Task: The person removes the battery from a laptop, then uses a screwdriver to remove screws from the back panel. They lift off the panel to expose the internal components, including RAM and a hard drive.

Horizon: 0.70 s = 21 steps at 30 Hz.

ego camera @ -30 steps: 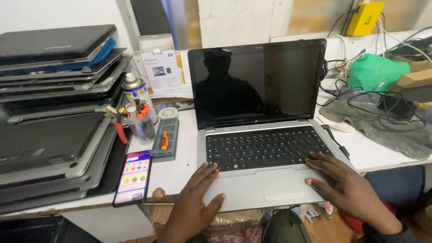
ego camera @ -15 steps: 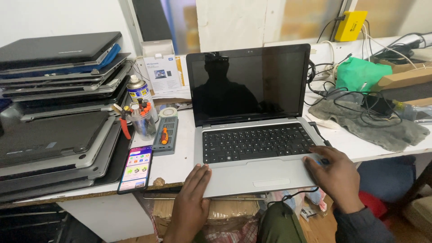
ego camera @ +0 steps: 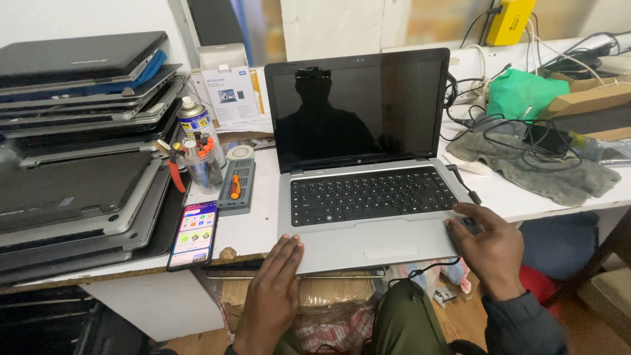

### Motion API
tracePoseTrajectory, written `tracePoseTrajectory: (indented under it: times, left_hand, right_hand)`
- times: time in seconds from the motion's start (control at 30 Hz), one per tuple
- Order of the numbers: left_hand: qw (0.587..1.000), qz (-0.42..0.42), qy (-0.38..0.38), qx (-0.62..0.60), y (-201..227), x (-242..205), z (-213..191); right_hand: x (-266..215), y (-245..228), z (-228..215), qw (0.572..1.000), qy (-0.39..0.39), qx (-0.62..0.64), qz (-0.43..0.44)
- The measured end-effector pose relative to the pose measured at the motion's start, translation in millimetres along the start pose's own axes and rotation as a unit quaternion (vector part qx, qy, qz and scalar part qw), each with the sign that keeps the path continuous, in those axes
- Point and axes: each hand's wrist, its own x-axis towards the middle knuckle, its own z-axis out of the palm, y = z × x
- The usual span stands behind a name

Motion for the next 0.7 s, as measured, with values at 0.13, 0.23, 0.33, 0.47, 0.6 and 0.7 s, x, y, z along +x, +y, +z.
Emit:
tracePoseTrajectory:
  times: [0.13, 0.23, 0.33, 0.47, 0.6, 0.7]
  left_hand:
    - [1.000, 0.015, 0.009, -0.005, 1.5, -1.9, -5.3]
    - [0.999, 0.036, 0.027, -0.018, -2.6, -1.7, -4.5]
    - [0.998, 0.046, 0.039, -0.006, -6.4, -2.2, -4.4]
    - [0.998, 0.039, 0.041, 0.013, -9.4, -3.8, -3.4]
    - [0.998, 0.036, 0.056, 0.003, -7.4, -5.1, -3.6]
    - [0.998, 0.027, 0.049, 0.007, -10.7, -9.3, -3.8]
  right_hand:
    - [-2.5, -19.7, -8.7, 0.998, -0.019, 0.036, 0.057]
    - [-5.8, -19.5, -7.7, 0.996, -0.014, 0.011, 0.092]
    - [-9.9, -21.0, -6.6, 0.997, 0.015, 0.052, 0.059]
    - [-11.2, -11.7, 0.5, 0.998, 0.042, 0.044, 0.005]
    - [-9.3, -14.8, 1.8, 0.998, 0.037, 0.053, -0.019]
    - [-8.2, -19.8, 2.7, 0.998, 0.031, 0.057, -0.018]
